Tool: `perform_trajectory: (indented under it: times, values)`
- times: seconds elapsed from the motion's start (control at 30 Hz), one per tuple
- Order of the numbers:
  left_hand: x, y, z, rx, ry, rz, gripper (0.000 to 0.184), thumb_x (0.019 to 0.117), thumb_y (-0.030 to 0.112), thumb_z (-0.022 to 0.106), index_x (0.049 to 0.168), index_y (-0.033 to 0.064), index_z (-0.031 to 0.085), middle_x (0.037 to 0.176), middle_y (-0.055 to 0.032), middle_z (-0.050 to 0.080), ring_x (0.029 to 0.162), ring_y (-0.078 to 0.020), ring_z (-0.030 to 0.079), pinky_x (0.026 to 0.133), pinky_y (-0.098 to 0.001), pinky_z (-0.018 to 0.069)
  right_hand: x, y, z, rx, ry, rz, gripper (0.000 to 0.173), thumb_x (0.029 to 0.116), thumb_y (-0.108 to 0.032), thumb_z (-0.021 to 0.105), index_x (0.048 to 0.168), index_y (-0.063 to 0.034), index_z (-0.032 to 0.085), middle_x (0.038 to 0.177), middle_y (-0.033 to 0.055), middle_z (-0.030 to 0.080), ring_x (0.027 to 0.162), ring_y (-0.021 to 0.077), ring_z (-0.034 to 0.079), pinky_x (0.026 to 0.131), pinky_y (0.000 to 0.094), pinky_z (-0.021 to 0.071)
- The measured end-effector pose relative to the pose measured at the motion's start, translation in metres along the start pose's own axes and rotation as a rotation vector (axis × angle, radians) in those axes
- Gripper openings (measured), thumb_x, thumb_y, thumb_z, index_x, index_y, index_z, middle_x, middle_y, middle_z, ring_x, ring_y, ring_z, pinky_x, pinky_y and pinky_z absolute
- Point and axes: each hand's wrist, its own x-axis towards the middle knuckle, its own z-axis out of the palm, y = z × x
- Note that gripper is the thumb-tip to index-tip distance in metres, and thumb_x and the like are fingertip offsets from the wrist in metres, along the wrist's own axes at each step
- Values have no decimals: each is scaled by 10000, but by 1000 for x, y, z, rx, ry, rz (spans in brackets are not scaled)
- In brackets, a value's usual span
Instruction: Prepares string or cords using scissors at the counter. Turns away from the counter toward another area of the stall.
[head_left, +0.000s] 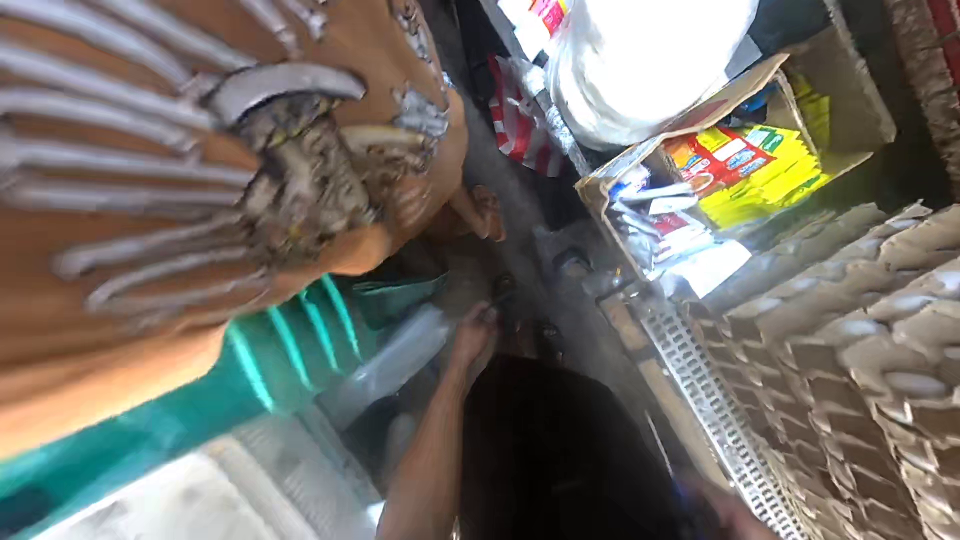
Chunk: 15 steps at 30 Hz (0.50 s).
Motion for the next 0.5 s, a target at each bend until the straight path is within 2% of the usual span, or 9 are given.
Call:
perform_trajectory:
  times: [0.03, 0.1, 0.2, 0.27, 0.33, 0.43, 0.5]
  values:
    - [-30, -4, -10, -50, 55, -4, 313, 1063, 181, 508, 1249, -55, 597, 920, -117, 651, 751, -157, 630, 718, -353, 564, 4, -5, -6, -93, -7, -6, 546, 913, -18, 642, 1437, 16, 491, 1110, 144, 690, 934, 218, 692, 842, 445, 597]
    - [-85, -18, -25, -169, 188, 10, 188, 1034, 130, 520, 1107, -19, 607, 803, -32, 604, 666, -105, 591, 662, -311, 548, 18, -13, -17, -220, -36, -54, 584, 865, 18, 647, 1429, -33, 509, 1063, 114, 702, 881, 216, 697, 808, 445, 602]
    - [-161, -26, -36, -356, 400, 51, 75, 1019, 69, 522, 1013, 49, 595, 725, 48, 580, 604, -62, 569, 627, -265, 547, 37, -15, -27, -291, -83, -166, 656, 838, 15, 642, 1469, -74, 485, 1098, 96, 695, 894, 196, 688, 817, 421, 593]
    - [-210, -27, -38, -472, 503, 106, 84, 1019, 64, 500, 1004, 72, 583, 704, 55, 576, 588, -69, 571, 624, -271, 554, 46, -15, -32, -221, -186, -247, 670, 850, -18, 644, 1491, -86, 462, 1201, 79, 683, 951, 180, 705, 850, 383, 610]
    - [-257, -32, -34, -601, 576, 187, 133, 1020, 65, 464, 972, 112, 578, 658, 75, 566, 558, -59, 562, 609, -257, 557, 54, -11, -33, -81, -317, -326, 694, 838, -75, 651, 1502, -80, 449, 1281, 83, 661, 992, 207, 707, 862, 390, 615]
    - [-314, -39, -25, -688, 644, 294, 182, 1022, 75, 439, 966, 152, 593, 643, 101, 577, 562, -41, 566, 612, -243, 549, 67, -12, -27, 37, -424, -366, 734, 834, -123, 688, 1510, -68, 411, 1278, 90, 643, 994, 221, 698, 857, 396, 612]
    - [-344, -44, -18, -714, 679, 337, 177, 1018, 107, 466, 969, 188, 616, 641, 112, 578, 565, -31, 561, 604, -230, 536, 73, -17, -20, 34, -406, -367, 714, 851, -111, 709, 1500, -62, 416, 1221, 91, 656, 928, 210, 701, 798, 379, 623]
